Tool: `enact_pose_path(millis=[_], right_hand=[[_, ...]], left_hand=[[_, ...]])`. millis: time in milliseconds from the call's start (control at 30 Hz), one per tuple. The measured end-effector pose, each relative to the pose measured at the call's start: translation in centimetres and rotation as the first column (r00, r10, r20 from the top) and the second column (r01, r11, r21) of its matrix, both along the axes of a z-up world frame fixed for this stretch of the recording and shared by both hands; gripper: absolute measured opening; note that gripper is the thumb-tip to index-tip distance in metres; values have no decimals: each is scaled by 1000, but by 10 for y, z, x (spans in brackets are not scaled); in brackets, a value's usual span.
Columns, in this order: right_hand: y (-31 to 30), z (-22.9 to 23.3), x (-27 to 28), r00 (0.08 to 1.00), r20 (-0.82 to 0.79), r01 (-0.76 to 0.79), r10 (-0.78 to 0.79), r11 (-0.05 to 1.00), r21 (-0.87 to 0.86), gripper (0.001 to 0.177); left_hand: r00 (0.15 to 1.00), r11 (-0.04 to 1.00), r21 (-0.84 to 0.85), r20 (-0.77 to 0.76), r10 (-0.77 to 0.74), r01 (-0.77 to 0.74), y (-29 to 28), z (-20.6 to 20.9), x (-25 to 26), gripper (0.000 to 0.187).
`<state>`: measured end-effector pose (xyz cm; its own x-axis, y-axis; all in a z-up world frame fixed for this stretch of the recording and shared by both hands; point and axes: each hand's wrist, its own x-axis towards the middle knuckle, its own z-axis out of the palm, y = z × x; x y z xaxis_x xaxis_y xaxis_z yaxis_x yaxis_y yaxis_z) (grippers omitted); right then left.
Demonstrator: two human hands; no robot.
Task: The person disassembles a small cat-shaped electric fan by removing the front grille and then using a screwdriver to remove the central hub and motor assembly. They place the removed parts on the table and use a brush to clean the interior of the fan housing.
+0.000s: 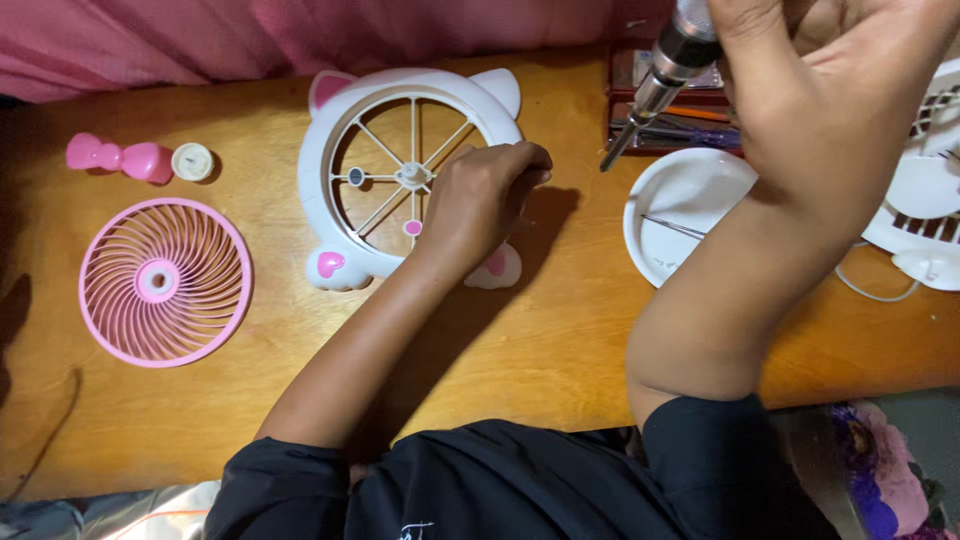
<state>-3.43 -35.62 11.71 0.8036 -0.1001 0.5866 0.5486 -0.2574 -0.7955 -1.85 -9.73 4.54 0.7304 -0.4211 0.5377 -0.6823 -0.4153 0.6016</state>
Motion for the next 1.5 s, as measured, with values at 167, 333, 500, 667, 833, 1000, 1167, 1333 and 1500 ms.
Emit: enact_pose_path(millis=[167,333,500,667,833,1000,1167,1333,1500], right_hand=[[-16,12,-6,1000,-18,16,-16,1000,-8,21],[-22,16,-19,998,16,59,-58,997,-53,16],[-17,24,-23,993,-46,112,-111,994,17,18],[-18,27,-23,992,-50,118,-118,993,-16,18],[-26,24,-24,992,-14,123,-125,987,-102,15],[-31,20,-27,993,-4,120,-121,987,-111,22],[-29,20,-28,992,-14,125,-128,983,-137,21],[-19,20,-20,987,-7,159,-163,967,-200,19],[-7,19,-9,983,48,185,-179,941,-282,19]], left_hand=[[998,999,-16,-54,-33,33,-24,-7,-7,16],[993,993,26,-24,-119,120,-43,-9,-8,26],[984,974,146,-55,-169,175,-59,-9,-13,38],[988,982,108,-7,-157,156,-71,-10,-14,19],[983,980,106,44,-176,171,-84,-13,-14,17],[984,983,88,64,-165,159,-93,-21,-13,17],[995,995,1,3,-101,101,-92,-29,-10,21],[964,988,50,-230,-131,146,-90,-30,-8,27],[959,996,27,-273,-76,86,-85,-24,-12,27]])
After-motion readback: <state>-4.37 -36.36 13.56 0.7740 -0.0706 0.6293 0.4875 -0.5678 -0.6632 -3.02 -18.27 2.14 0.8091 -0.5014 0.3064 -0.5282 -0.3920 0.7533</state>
